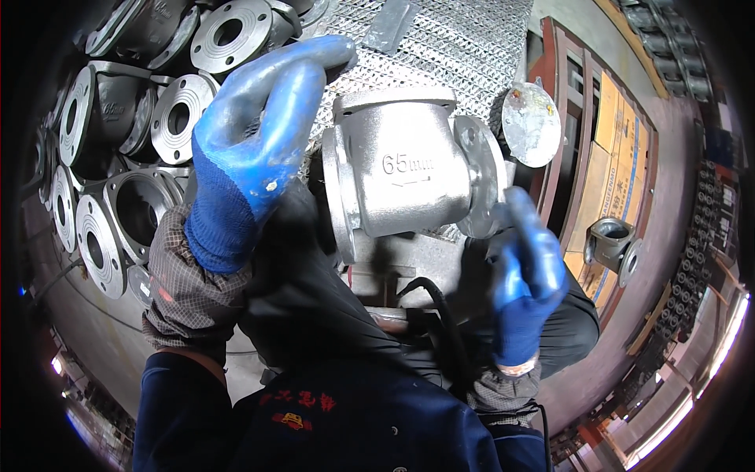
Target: The person holds a metal valve body by hand and uses a pneumatic tool to polish the exterior surfaces and the interior flange area, moving the tool in localized circular motions across different sections of the part.
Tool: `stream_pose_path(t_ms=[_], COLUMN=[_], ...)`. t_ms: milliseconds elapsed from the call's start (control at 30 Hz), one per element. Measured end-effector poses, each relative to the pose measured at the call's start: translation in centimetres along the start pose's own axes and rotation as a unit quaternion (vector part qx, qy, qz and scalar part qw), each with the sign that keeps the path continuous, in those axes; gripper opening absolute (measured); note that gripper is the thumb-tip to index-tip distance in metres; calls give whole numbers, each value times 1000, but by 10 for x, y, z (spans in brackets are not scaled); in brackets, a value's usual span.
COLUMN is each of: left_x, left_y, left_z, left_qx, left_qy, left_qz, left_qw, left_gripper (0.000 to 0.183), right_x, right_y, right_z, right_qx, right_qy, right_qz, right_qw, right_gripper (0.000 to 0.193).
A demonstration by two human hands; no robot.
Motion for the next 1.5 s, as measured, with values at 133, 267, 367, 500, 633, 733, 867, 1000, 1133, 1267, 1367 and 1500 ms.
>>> stream_pose_path(t_ms=[133, 267, 367, 500, 633, 733, 867, 1000, 1133, 1267, 1367, 1500], left_x=[2, 6, 7, 6, 6, 7, 10, 12, 12, 12, 12, 12], left_y=[1, 7, 10, 12, 18, 15, 15, 14, 15, 15, 15, 16], left_z=[-1, -4, -5, -6, -5, -5, -9, -9, -10, -10, -8, -8], left_qx=[-91, -68, -3, -20, 40, 55, 47, 49, 49, 49, 48, 42], left_qy=[-9, 41, 28, 32, 21, 26, 35, 38, 41, 43, 45, 53], left_qz=[31, 93, 90, 70, 103, 111, 114, 116, 118, 120, 123, 137], left_qw=[995, 992, 996, 997, 994, 992, 992, 991, 991, 991, 990, 988], left_gripper=[27, 39, 44, 44, 54, 57, 62, 67, 71, 76, 79, 84], right_x=[8, 10, 8, 14, 20, 22, 23, 25, 24, 23, 23, 25], right_y=[-50, -130, -165, -173, -177, -177, -176, -174, -176, -176, -176, -174], right_z=[35, 19, -1, -20, -29, -31, -31, -33, -34, -35, -35, -35], right_qx=[-50, -118, -214, -263, -265, -261, -267, -276, -277, -269, -267, -248], right_qy=[-68, -2, 22, 56, 58, 61, 65, 76, 75, 76, 71, 70], right_qz=[-97, -229, -204, -187, -176, -170, -170, -174, -168, -168, -175, -180], right_qw=[992, 966, 955, 945, 946, 948, 946, 942, 943, 945, 945, 949], right_gripper=[38, 32, 26, 30, 31, 30, 30, 29, 29, 29, 28, 28])
Point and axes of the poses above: each hand's wrist, its own x-axis towards the middle knuckle, its own z-axis out of the back of the hand, y = z × x, the point moved 7 cm from there along x, towards the middle knuckle, and after that the axes turned 5 degrees about z, right-handed, at the moved point
